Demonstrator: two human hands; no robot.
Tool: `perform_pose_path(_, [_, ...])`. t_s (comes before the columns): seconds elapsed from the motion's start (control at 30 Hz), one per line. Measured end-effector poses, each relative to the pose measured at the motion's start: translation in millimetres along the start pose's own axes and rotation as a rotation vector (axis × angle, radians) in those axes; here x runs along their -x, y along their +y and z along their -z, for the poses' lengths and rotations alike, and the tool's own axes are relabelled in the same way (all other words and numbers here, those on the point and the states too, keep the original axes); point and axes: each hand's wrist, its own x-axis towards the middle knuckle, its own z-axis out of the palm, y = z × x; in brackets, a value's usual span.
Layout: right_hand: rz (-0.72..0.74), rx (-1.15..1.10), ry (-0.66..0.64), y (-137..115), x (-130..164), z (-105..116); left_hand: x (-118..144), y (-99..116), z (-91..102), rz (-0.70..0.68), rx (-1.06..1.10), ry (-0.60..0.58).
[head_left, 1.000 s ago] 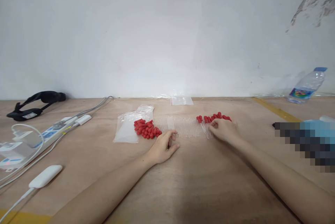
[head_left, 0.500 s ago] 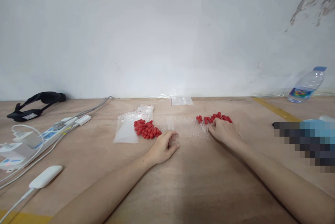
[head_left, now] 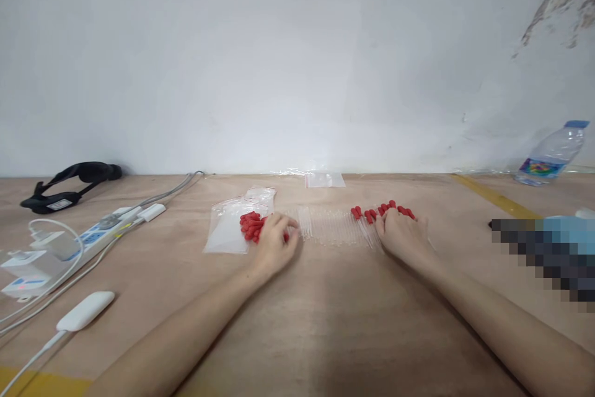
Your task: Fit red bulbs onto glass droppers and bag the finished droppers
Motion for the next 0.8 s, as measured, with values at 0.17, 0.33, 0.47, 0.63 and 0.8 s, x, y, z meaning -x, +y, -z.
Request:
perform_pose_path(0.17, [0.245,-0.212,0.255,-10.0,14.1,-13.7,-46.3,-39.0,30.6,0.276,-0.387,-0.122])
perform_pose_path(0.33, [0.486,-0.418,0.313,-22.2,31.2,-20.7,-78.5,-72.5,35.2,0.358,-0.357,-0.507])
perform_pose_path(0.47, [0.526,-0.411,0.337,-22.2,31.6,-22.3,-87.4,-80.6,27.3,0.387,-0.31,-0.636])
perform_pose_path(0.63, [0.531,-0.386,0.306,-20.3,30.7,-22.0,-87.9,-82.5,27.6,0.402,-0.274,-0.586])
perform_pose_path(0.8, [0.562,-0.433,0.306,-20.6,31.4,-22.2,-81.2,-75.7,36.6,0.348,-0.203,-0.388])
